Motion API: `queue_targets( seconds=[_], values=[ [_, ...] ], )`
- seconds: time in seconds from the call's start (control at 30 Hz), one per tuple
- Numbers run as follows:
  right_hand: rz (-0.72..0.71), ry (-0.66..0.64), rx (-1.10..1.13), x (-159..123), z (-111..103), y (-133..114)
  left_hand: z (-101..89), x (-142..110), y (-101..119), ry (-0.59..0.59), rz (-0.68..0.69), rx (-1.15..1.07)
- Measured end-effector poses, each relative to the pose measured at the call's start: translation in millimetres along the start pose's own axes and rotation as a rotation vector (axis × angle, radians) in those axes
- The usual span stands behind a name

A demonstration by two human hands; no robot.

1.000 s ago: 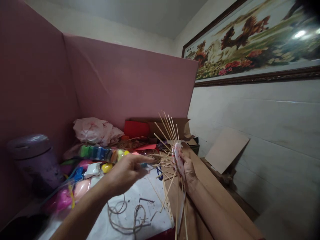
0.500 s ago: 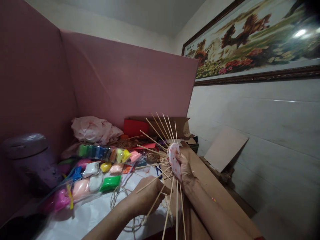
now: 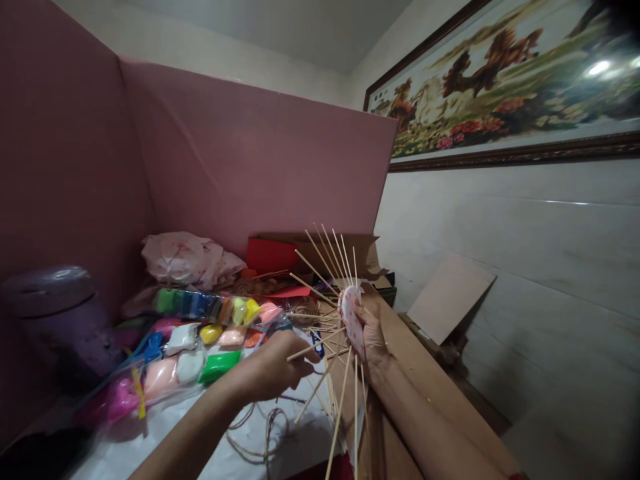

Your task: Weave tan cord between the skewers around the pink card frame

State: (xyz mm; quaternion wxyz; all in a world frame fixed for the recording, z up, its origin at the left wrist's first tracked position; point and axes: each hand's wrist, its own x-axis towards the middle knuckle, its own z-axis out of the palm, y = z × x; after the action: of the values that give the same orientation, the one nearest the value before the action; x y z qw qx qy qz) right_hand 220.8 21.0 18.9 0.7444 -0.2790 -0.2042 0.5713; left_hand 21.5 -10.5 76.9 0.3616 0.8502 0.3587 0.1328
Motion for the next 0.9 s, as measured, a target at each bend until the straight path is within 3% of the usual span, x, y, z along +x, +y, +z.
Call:
queue_targets(
  seconds=[0.23, 0.4, 0.73, 0.9],
  values=[
    [0.014, -0.005, 0.03, -5.0, 6.7, -2.5, -25.1, -5.0, 1.4, 0.177, -0.022, -0.203],
    [0.0, -0.004, 0.018, -5.9, 7.0, -2.4, -33.0, -9.3, 5.4, 0.173, 0.035, -0.267],
    [-0.03, -0.011, -0.027, -1.8, 4.4, -3.4, -43.9, -24.0, 22.8, 0.245, 0.014, -0.226],
    [-0.044, 0.014, -0.059, -2.8, 6.0, -3.5, -39.6, -30.3, 29.2, 0.397, 0.049, 0.028]
  ],
)
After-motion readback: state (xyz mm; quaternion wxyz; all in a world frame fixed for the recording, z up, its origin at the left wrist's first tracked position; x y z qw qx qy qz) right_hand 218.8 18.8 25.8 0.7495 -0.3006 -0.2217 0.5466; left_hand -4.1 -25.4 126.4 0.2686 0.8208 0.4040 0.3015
